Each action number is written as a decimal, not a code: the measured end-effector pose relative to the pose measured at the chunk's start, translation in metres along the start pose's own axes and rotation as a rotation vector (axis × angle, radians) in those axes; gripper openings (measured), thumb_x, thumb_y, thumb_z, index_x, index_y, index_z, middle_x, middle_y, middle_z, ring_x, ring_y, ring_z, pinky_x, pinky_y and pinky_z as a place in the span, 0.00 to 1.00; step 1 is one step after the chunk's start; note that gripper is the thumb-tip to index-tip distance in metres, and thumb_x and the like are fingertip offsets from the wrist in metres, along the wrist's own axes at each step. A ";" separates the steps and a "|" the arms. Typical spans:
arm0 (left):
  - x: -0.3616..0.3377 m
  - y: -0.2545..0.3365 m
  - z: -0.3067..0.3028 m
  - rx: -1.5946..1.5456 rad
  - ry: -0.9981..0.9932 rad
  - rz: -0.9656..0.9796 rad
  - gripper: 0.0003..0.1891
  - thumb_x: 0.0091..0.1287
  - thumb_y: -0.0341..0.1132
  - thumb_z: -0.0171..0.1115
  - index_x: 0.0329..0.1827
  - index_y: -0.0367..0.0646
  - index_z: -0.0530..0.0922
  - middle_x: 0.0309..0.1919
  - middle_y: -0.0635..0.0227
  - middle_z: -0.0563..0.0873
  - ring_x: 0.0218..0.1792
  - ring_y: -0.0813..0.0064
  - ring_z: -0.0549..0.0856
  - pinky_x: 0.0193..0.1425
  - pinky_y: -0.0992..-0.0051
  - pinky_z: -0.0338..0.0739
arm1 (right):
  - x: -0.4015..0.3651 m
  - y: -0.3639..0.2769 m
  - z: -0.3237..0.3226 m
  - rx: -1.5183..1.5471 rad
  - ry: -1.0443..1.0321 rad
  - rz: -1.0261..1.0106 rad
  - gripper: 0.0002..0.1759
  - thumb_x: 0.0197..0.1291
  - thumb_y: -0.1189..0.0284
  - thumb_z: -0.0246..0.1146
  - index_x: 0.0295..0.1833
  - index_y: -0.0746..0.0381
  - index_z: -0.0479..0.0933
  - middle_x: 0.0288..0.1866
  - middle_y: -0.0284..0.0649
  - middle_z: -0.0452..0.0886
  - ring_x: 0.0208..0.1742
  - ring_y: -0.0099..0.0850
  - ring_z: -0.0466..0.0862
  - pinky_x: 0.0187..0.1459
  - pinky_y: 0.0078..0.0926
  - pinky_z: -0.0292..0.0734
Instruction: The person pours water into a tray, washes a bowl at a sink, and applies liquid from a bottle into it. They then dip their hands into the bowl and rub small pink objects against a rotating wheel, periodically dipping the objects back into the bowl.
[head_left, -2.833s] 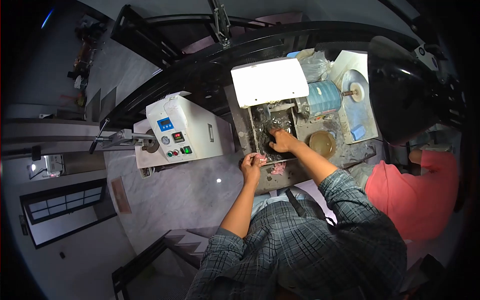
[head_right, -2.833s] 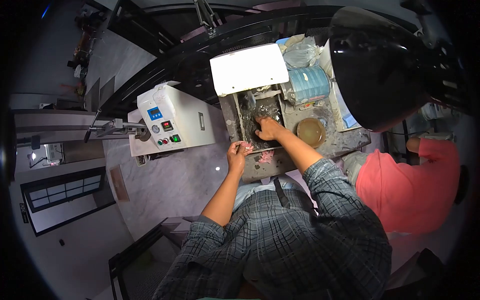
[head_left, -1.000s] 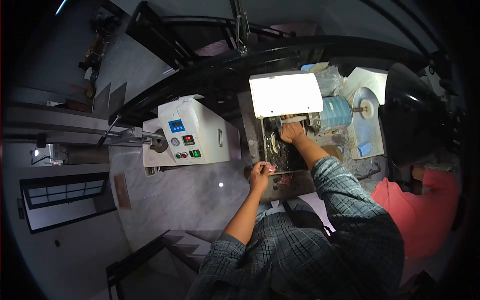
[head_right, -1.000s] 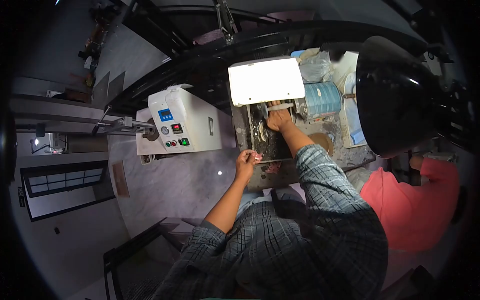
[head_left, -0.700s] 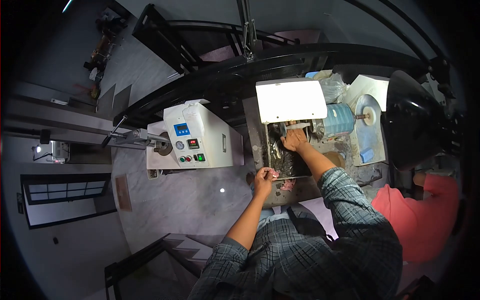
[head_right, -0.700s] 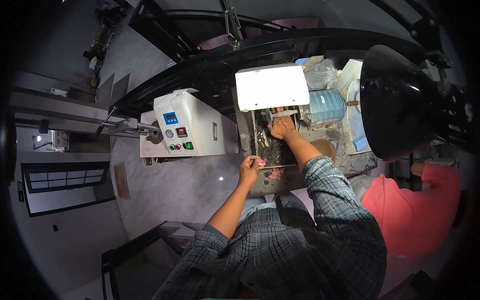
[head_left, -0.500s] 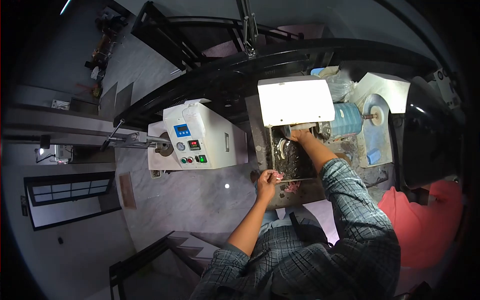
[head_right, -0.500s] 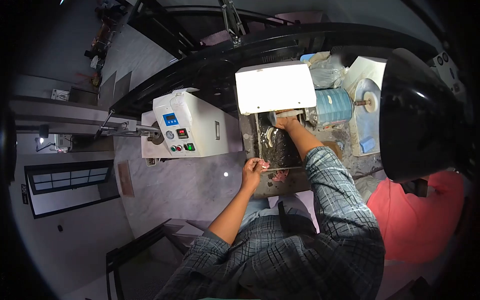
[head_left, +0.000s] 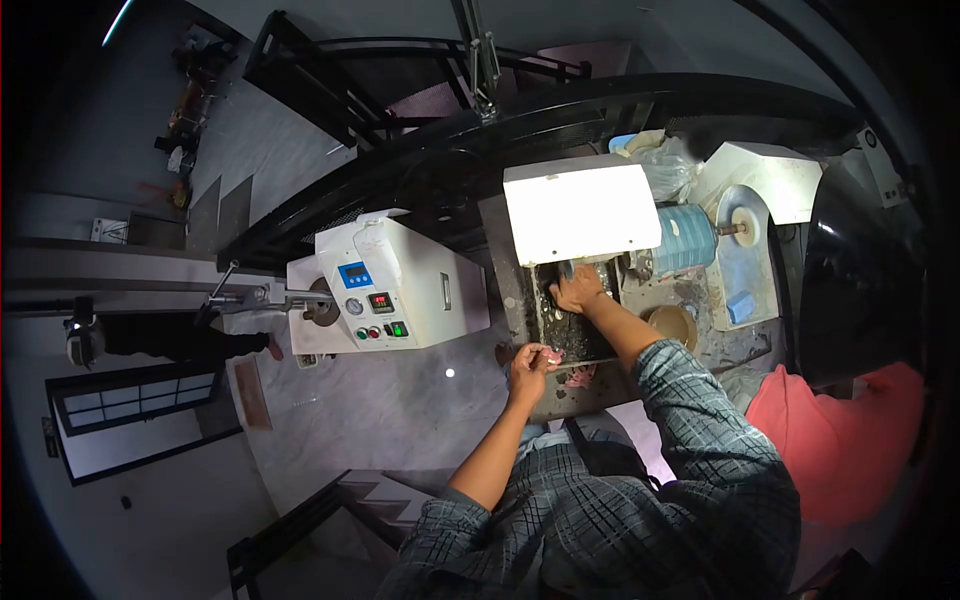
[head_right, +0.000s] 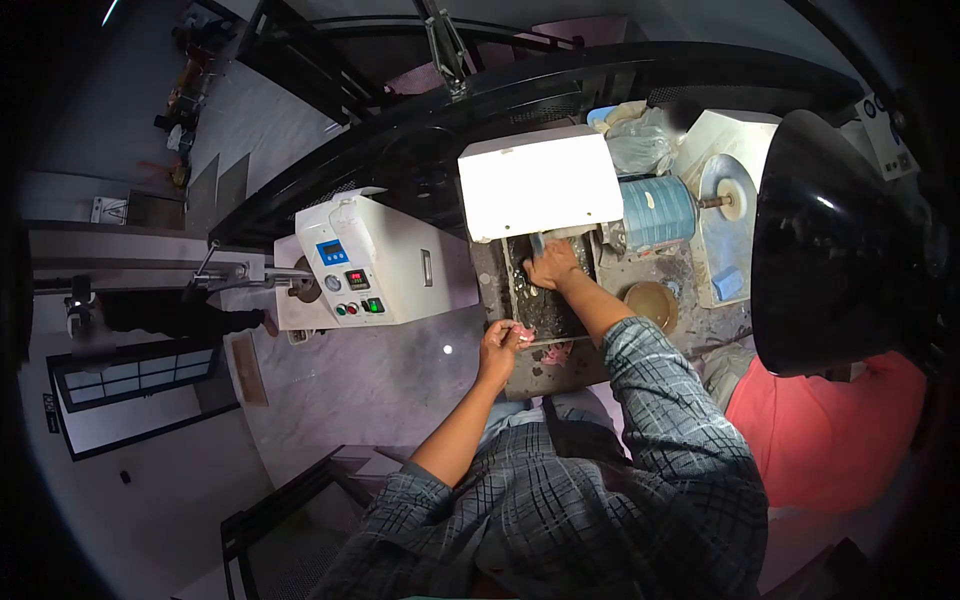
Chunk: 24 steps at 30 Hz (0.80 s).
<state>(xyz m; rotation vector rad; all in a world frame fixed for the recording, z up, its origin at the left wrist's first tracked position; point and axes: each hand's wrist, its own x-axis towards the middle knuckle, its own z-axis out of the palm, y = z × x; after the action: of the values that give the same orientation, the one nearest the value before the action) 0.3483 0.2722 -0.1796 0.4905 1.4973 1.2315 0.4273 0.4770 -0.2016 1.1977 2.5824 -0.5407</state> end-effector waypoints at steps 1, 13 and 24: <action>-0.006 -0.001 0.000 -0.012 -0.005 -0.019 0.07 0.71 0.31 0.55 0.44 0.35 0.73 0.39 0.60 0.83 0.40 0.69 0.85 0.44 0.75 0.83 | -0.006 -0.002 0.006 -0.024 0.011 -0.025 0.36 0.61 0.50 0.45 0.61 0.70 0.69 0.64 0.57 0.69 0.68 0.46 0.67 0.70 0.40 0.56; -0.012 0.004 0.004 -0.019 0.041 0.006 0.07 0.71 0.29 0.54 0.45 0.34 0.73 0.39 0.61 0.83 0.39 0.70 0.85 0.45 0.74 0.83 | 0.051 0.034 0.036 0.172 0.105 -0.094 0.31 0.62 0.48 0.44 0.65 0.53 0.69 0.62 0.43 0.74 0.62 0.44 0.74 0.63 0.41 0.67; -0.012 0.009 0.004 -0.034 0.031 -0.024 0.07 0.71 0.30 0.54 0.44 0.34 0.73 0.39 0.61 0.82 0.39 0.71 0.84 0.44 0.73 0.83 | 0.049 0.006 0.007 0.293 -0.063 -0.178 0.33 0.60 0.51 0.48 0.68 0.56 0.64 0.68 0.47 0.68 0.66 0.45 0.69 0.68 0.45 0.59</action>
<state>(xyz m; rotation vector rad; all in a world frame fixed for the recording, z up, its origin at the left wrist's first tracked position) 0.3534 0.2679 -0.1660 0.4314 1.5017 1.2495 0.4010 0.5109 -0.2270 1.0149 2.6357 -1.0067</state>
